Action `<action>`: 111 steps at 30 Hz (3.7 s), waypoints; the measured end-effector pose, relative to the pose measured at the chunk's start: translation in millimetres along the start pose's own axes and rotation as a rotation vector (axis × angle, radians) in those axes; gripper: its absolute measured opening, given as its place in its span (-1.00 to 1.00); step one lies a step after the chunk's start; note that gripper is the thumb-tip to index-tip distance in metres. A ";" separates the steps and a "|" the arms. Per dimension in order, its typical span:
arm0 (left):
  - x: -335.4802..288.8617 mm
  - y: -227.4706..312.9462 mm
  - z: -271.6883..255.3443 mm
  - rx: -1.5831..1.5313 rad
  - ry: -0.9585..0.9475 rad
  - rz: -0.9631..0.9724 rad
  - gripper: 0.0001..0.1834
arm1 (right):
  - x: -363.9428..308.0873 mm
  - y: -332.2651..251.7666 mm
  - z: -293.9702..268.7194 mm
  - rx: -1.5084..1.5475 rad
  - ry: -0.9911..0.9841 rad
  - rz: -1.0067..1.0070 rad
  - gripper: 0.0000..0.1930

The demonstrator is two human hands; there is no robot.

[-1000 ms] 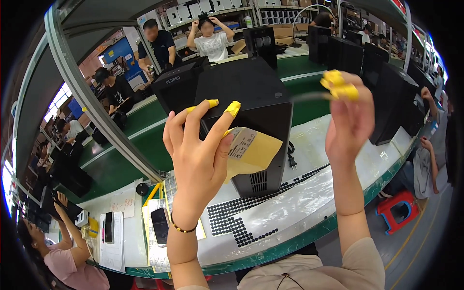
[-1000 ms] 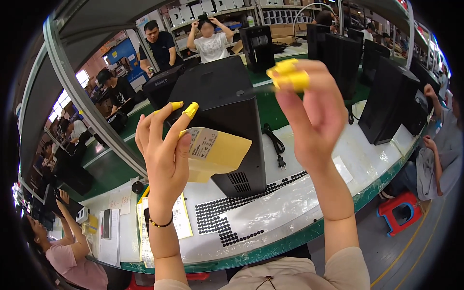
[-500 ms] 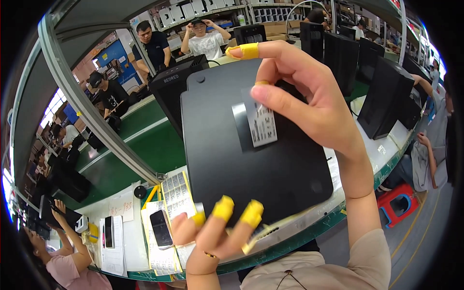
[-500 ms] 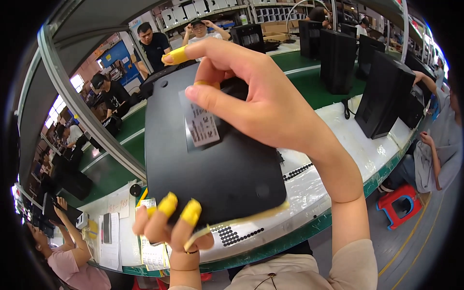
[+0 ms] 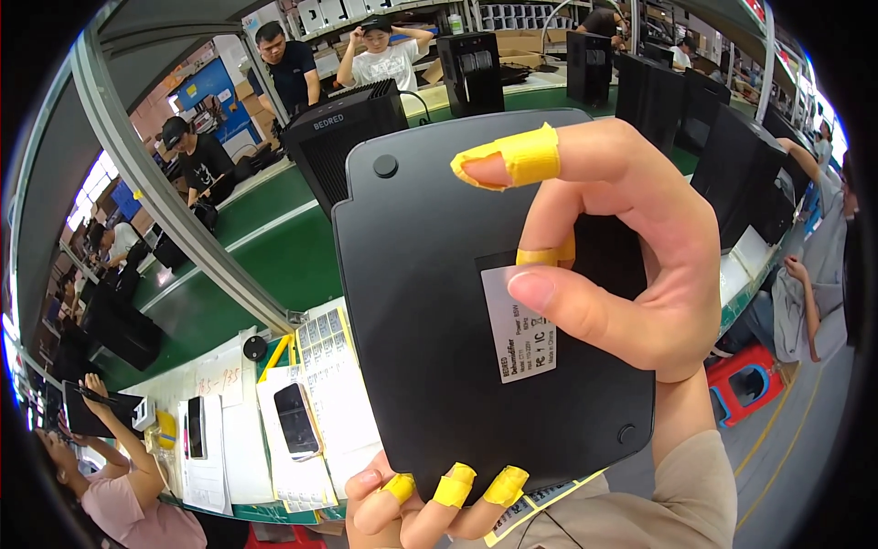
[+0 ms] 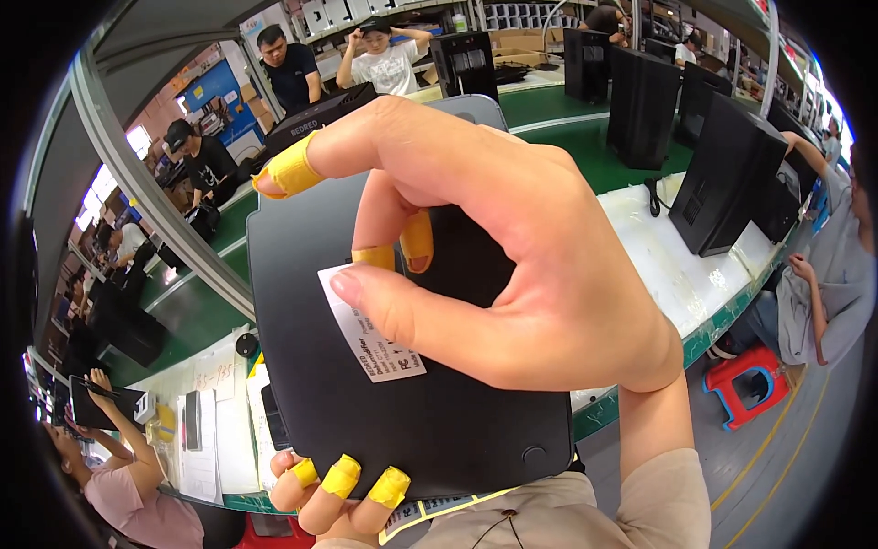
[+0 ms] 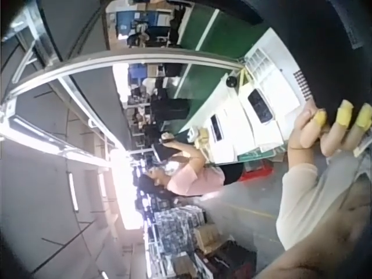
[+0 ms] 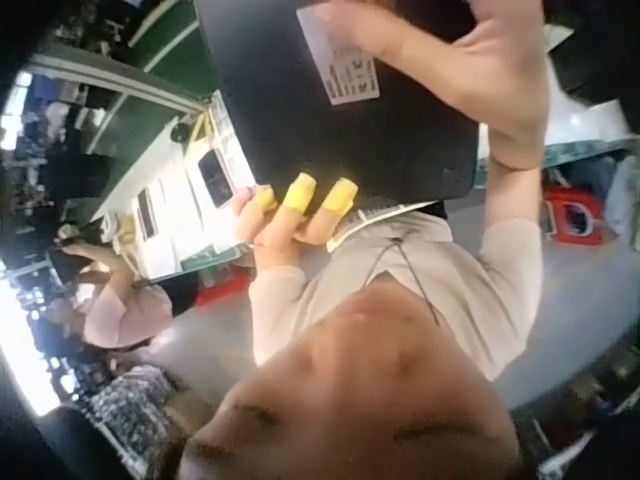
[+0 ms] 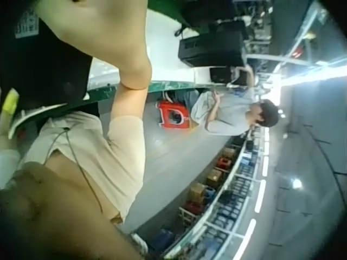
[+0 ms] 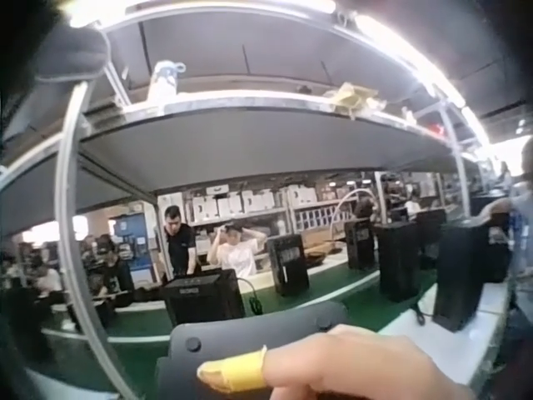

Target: Applying identification stickers and rubber support feet to the base of electronic speaker enclosures.

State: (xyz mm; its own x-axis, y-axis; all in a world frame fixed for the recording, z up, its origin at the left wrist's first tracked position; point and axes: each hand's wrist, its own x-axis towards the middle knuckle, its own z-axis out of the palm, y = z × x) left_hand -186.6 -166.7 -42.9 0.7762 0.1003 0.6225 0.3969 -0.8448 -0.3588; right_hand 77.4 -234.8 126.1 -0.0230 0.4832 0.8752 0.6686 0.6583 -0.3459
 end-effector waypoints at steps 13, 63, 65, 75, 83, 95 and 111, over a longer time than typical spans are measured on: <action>28.1 13.8 -29.9 -0.037 0.032 -0.128 -0.64 | -3.5 8.1 0.1 -0.056 0.015 -0.032 -0.59; 122.7 -5.2 167.2 -0.128 0.179 0.472 -0.68 | 5.7 106.6 68.7 0.256 0.216 0.174 -0.37; 120.3 -13.4 177.4 0.176 0.400 0.549 -0.63 | 13.0 100.9 80.9 0.295 0.156 0.191 -0.41; 104.4 -86.7 184.2 0.594 0.237 0.439 -0.62 | 62.4 123.8 138.3 0.562 0.052 0.152 -0.45; 91.9 -143.1 198.4 0.627 0.261 0.458 -0.59 | 74.0 138.9 167.5 0.588 0.040 0.206 -0.51; 87.5 -206.9 247.4 0.745 0.031 0.498 -0.57 | 63.2 199.3 194.5 0.666 0.051 0.185 -0.58; 117.3 -145.2 200.6 -0.190 0.012 0.244 -0.75 | 131.1 301.6 233.3 0.509 0.123 0.230 -0.58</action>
State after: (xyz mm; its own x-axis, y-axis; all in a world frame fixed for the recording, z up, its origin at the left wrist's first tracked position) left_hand -54.9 73.1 -57.2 0.8311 -0.1231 0.5423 0.0995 -0.9265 -0.3630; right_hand 102.5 161.8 57.7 0.1877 0.5961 0.7807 0.2029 0.7541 -0.6246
